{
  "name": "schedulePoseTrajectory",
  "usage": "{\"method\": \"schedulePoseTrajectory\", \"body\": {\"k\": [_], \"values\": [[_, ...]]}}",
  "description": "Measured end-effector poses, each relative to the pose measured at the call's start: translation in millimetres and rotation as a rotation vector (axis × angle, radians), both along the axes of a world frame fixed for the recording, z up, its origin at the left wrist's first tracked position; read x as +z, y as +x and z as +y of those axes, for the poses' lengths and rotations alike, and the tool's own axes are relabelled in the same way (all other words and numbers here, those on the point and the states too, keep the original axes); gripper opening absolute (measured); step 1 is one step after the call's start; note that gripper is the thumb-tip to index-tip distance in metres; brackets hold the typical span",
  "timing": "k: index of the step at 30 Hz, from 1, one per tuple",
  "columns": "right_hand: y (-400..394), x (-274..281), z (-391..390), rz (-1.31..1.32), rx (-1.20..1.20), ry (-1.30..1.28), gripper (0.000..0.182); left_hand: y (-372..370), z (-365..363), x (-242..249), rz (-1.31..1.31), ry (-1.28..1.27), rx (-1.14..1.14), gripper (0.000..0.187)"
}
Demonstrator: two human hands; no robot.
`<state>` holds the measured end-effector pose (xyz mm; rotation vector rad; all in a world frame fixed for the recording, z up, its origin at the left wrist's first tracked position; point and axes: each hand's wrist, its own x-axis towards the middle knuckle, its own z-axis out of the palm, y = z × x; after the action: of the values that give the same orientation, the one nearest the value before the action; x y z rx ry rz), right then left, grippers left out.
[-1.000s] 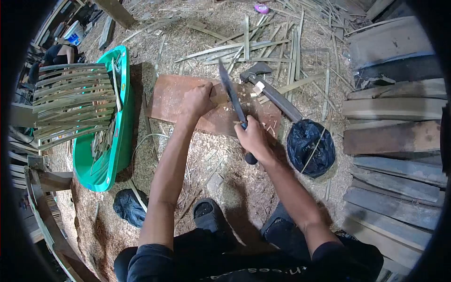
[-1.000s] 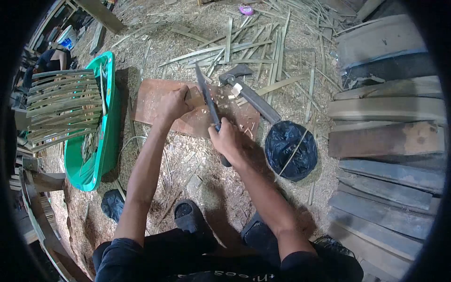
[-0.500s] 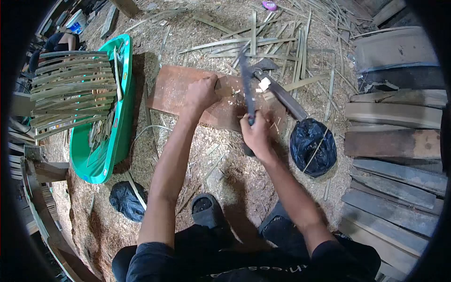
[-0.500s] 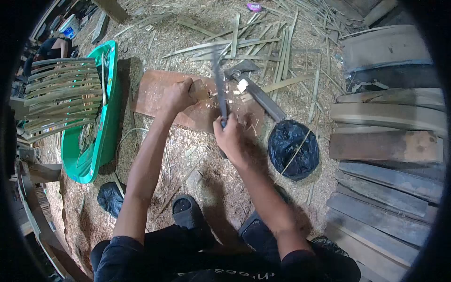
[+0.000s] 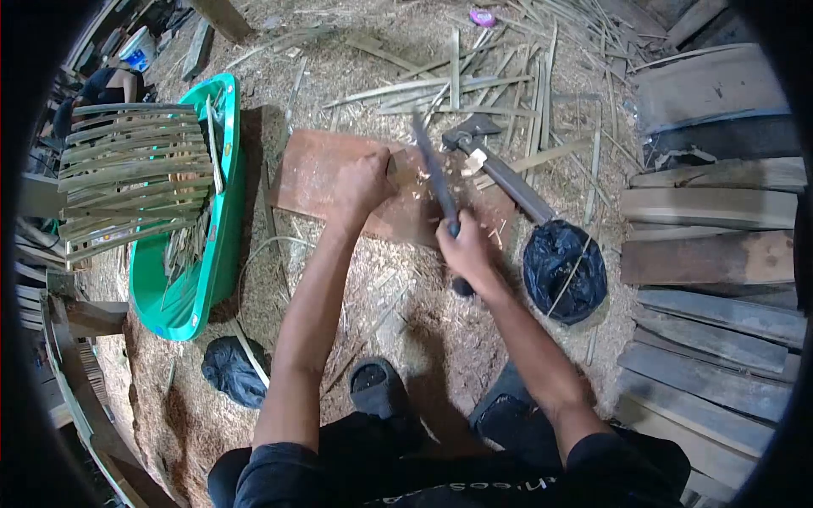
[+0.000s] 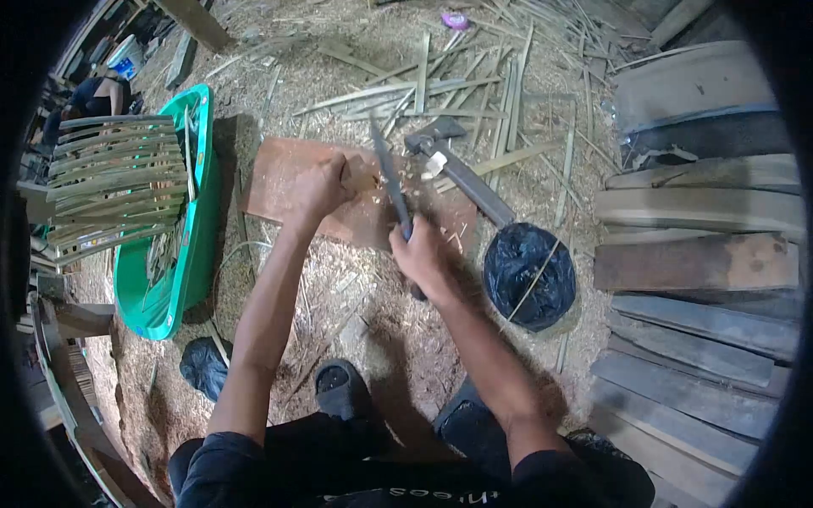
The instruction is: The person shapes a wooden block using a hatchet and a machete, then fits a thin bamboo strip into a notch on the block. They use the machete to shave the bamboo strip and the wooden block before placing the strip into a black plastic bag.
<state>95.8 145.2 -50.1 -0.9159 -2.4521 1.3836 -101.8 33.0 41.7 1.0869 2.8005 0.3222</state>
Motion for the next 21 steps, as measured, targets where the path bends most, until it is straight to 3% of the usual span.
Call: {"method": "schedulePoseTrajectory", "body": {"k": [1, 2, 4, 6, 7, 10, 11, 14, 15, 18, 19, 21], "values": [[-4.2, 37.6, -0.4, 0.116, -0.062, -0.106, 0.031, 6.1, -3.5, -1.8, 0.010, -0.022, 0.007, 0.041], [-7.6, 59.1, -0.8, 0.214, -0.131, 0.039, 0.029, 4.5, -5.2, -3.3, 0.027, 0.004, -0.006, 0.041], [-2.6, 56.2, -10.2, 0.240, -0.158, -0.124, 0.030, 4.9, -6.9, -4.6, 0.053, 0.055, -0.046, 0.042], [2.5, 26.1, -10.5, -0.053, 0.110, 0.201, 0.030, 1.6, -3.7, 1.4, 0.014, -0.033, -0.022, 0.041], [3.1, 22.1, -4.4, -0.223, 0.102, 0.034, 0.030, 2.7, -5.0, 1.8, -0.011, -0.085, -0.012, 0.040], [-7.4, 30.8, -3.8, 0.147, -0.070, -0.109, 0.029, 2.2, -4.6, -2.2, -0.003, -0.067, 0.013, 0.042], [-8.4, 44.2, -2.2, 0.262, -0.073, 0.043, 0.019, 1.5, -5.4, -3.5, 0.008, -0.060, 0.007, 0.042], [2.3, 42.2, -10.1, -0.059, 0.054, -0.095, 0.029, 5.4, -7.9, -2.6, 0.009, -0.053, -0.013, 0.043], [5.9, 24.6, -9.2, -0.241, 0.159, 0.079, 0.030, 0.6, -8.7, -7.1, 0.008, -0.052, -0.010, 0.043], [8.7, 23.6, 1.7, -0.118, 0.081, 0.065, 0.025, -3.9, -5.1, -1.2, -0.018, -0.085, 0.010, 0.044], [3.2, 38.3, -0.5, 0.043, -0.022, -0.049, 0.027, -1.1, -6.5, -0.8, -0.041, -0.109, 0.022, 0.044], [-6.0, 58.7, -2.8, 0.154, -0.092, -0.025, 0.029, -1.6, -4.5, -1.2, -0.006, -0.087, 0.042, 0.044]]}}
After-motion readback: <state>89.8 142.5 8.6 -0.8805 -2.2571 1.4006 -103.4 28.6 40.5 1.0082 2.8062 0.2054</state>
